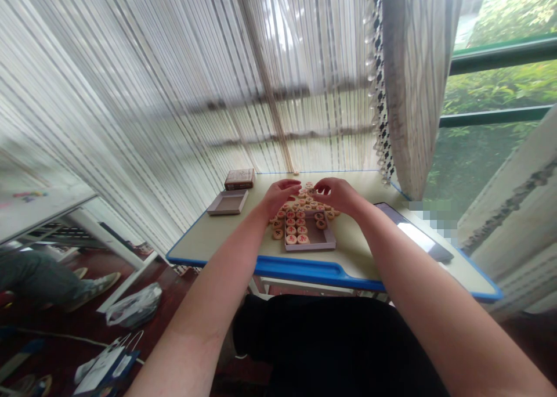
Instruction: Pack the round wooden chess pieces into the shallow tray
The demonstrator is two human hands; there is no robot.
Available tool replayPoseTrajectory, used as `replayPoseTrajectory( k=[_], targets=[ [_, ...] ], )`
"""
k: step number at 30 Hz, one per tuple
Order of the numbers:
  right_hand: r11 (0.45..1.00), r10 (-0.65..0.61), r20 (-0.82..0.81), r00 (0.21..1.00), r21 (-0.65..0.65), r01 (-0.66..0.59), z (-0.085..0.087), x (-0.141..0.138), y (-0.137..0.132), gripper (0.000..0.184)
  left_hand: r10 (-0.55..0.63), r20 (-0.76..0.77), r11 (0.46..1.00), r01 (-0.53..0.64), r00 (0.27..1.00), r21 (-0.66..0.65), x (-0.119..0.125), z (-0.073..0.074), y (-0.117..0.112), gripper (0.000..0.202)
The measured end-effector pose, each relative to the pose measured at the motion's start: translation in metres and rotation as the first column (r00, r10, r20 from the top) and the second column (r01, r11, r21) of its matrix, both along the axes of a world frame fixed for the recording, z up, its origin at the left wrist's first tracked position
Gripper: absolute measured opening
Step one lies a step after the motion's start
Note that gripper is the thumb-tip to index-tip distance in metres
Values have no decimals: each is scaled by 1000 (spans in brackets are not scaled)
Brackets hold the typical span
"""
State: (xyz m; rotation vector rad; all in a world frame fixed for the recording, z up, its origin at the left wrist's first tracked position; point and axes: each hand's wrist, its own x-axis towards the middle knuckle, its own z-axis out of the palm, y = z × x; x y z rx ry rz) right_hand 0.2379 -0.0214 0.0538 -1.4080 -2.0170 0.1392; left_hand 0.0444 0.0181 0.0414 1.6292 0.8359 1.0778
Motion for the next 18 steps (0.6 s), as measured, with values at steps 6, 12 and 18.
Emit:
replayPoseTrajectory(
  k=[6, 12, 18],
  targets=[
    [934, 57, 139, 989, -358, -4, -1, 9, 1, 24, 56, -341, 970, 29, 938, 239, 0, 0, -4, 31],
    [866, 129, 127, 983, -497, -49, -2, 12, -1, 23, 68, -455, 916, 125, 888, 381, 5, -6, -2, 30],
    [846, 141, 172, 975, -533, -28, 2, 11, -4, 26, -6, -475, 863, 244, 880, 442, 12, -8, -6, 25]
  ],
)
